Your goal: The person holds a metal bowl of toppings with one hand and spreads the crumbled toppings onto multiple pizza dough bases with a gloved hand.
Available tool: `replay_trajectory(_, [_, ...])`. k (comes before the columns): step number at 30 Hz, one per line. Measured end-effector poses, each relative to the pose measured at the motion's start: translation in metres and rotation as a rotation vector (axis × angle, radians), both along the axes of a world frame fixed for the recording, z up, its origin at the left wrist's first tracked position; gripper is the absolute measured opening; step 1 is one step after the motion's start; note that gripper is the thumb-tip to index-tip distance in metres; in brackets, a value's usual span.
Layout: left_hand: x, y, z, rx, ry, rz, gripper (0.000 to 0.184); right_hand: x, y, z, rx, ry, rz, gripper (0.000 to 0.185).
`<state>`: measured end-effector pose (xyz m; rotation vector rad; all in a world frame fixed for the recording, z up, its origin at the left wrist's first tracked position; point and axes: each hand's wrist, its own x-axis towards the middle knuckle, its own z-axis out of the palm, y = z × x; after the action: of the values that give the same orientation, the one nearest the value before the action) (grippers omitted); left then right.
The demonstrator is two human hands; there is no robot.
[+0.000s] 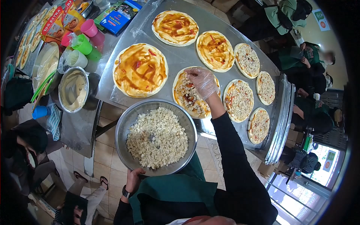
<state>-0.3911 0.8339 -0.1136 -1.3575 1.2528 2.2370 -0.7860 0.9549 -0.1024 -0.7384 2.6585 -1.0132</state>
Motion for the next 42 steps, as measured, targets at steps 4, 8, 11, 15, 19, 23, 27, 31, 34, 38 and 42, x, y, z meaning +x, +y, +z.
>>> replay_trajectory(4, [0.008,0.000,-0.009,-0.055,0.024,-0.071,0.016,0.006,0.000,0.014,0.163,0.077,-0.052,0.018])
replay_trajectory(8, [0.008,0.002,-0.010,-0.088,0.095,-0.052,0.011,0.020,0.002,0.001,0.291,0.239,0.059,0.014])
replay_trajectory(11, [0.005,-0.005,-0.002,-0.249,0.099,-0.292,0.004,0.031,-0.004,-0.007,0.212,0.170,0.110,0.013])
replay_trajectory(15, [-0.003,-0.003,0.007,-0.133,0.075,-0.118,0.005,0.039,-0.005,-0.007,0.171,0.099,0.105,0.011])
replay_trajectory(19, [-0.005,-0.005,0.007,-0.132,0.041,-0.132,0.005,0.051,0.006,-0.013,0.030,0.217,0.162,0.010])
replay_trajectory(23, [0.009,-0.005,-0.008,-0.202,0.090,-0.202,0.004,0.086,0.003,0.049,-0.239,-0.116,0.081,0.008])
replay_trajectory(27, [-0.009,-0.004,0.008,-0.105,0.003,-0.073,0.021,0.149,0.017,0.028,0.106,-0.128,0.679,0.019])
replay_trajectory(31, [0.005,-0.006,-0.003,-0.278,0.109,-0.255,0.061,0.205,0.016,0.004,0.486,-0.022,0.907,0.029])
replay_trajectory(34, [0.021,-0.003,-0.024,-0.303,0.144,-0.272,0.069,0.218,0.020,0.006,0.421,0.089,0.996,0.032])
replay_trajectory(38, [0.011,-0.006,-0.012,-0.244,0.003,-0.313,0.073,0.227,0.025,-0.005,0.311,0.120,1.049,0.019])
replay_trajectory(42, [0.006,-0.004,-0.005,-0.054,0.022,-0.077,0.011,0.225,0.025,-0.005,0.463,-0.088,0.989,0.017])
